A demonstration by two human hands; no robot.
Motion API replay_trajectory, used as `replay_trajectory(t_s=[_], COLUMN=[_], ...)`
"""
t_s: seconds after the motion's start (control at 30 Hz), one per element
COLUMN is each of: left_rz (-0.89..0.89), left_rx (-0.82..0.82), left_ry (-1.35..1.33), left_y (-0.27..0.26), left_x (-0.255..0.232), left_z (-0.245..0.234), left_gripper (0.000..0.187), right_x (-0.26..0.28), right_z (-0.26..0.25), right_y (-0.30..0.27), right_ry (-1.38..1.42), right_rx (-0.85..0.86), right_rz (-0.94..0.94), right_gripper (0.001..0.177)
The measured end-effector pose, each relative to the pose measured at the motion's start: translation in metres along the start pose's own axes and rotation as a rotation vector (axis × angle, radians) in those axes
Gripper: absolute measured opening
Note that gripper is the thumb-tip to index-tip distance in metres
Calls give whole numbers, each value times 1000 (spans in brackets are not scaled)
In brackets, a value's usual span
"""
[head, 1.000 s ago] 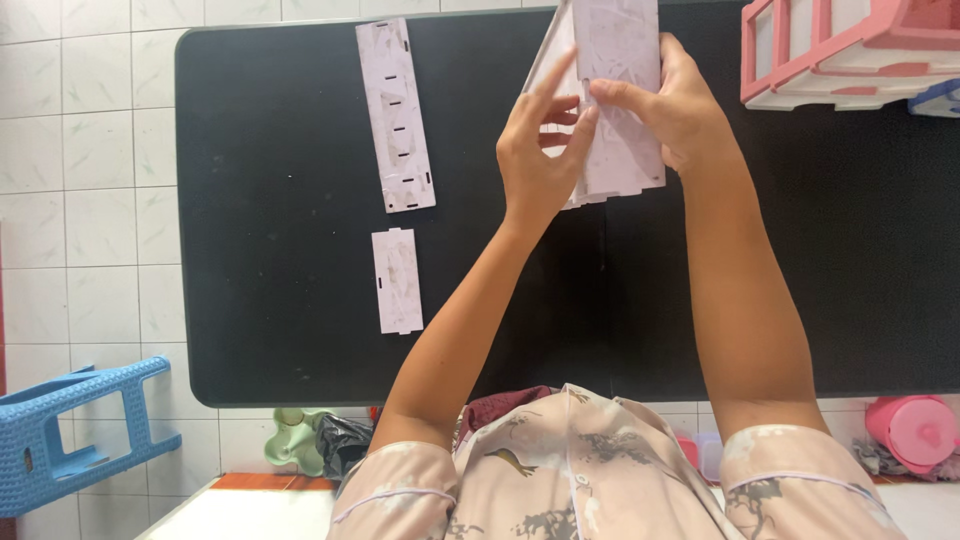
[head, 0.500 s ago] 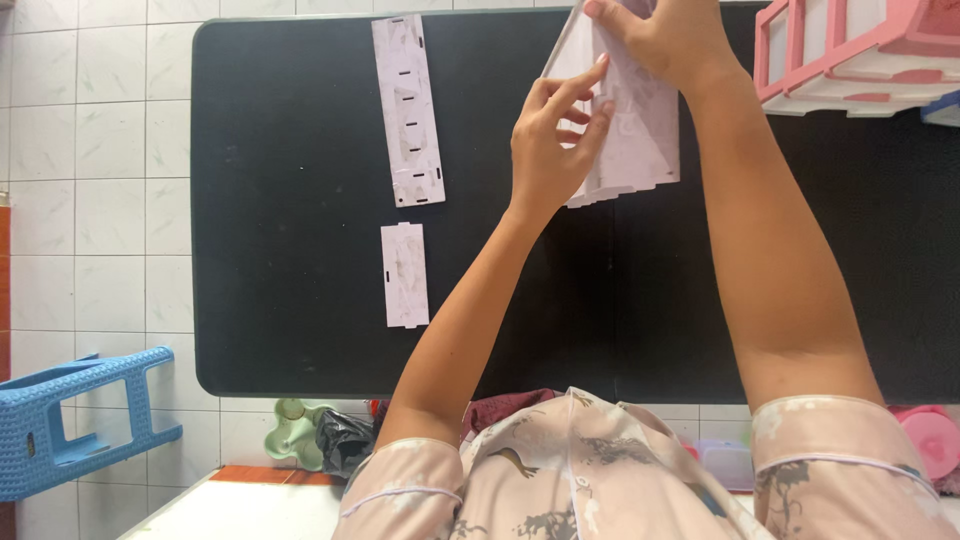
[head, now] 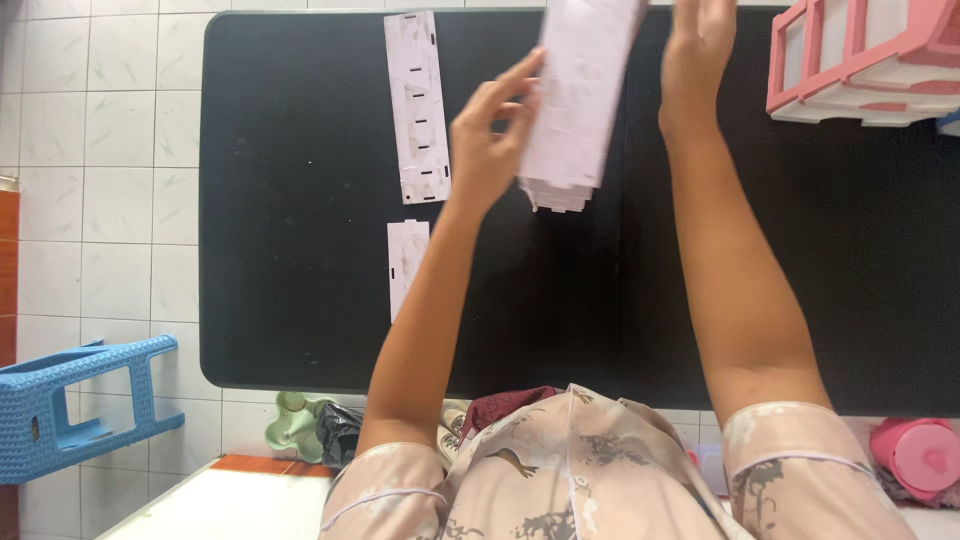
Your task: The person assembles a light purple plastic storage unit by snapping together side panels, dividers, and a top piece. They then disassemble a pink plastic drawer unit, removing the drawers and placing them on the table, followed by handling a blue drawer unit.
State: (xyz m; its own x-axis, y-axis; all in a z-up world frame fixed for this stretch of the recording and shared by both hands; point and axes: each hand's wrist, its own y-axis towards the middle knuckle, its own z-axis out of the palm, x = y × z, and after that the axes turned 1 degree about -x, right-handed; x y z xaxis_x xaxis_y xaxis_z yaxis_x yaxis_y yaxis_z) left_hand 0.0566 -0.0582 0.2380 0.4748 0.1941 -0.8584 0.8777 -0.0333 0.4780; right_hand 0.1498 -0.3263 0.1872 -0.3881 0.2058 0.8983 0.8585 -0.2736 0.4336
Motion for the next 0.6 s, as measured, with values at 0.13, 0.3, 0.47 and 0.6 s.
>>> replay_trajectory(t_s=[0.13, 0.3, 0.47, 0.6], left_rz=[-224, -508, -793, -781], left_rx=[-25, -111, -70, -88], left_ry=[54, -2, 108, -72], left_y=[3, 7, 1, -30], left_x=[19, 39, 71, 105], left_z=[-50, -119, -146, -154], left_gripper=[34, 36, 70, 84], right_x=[-33, -86, -117, -123], right_z=[-13, 7, 30, 42], right_y=[-70, -143, -195, -207], right_ry=[-154, -236, -131, -19], right_rx=[-41, 242, 345, 246], right_rz=[420, 831, 1010, 1090], right_gripper=[49, 48, 56, 55])
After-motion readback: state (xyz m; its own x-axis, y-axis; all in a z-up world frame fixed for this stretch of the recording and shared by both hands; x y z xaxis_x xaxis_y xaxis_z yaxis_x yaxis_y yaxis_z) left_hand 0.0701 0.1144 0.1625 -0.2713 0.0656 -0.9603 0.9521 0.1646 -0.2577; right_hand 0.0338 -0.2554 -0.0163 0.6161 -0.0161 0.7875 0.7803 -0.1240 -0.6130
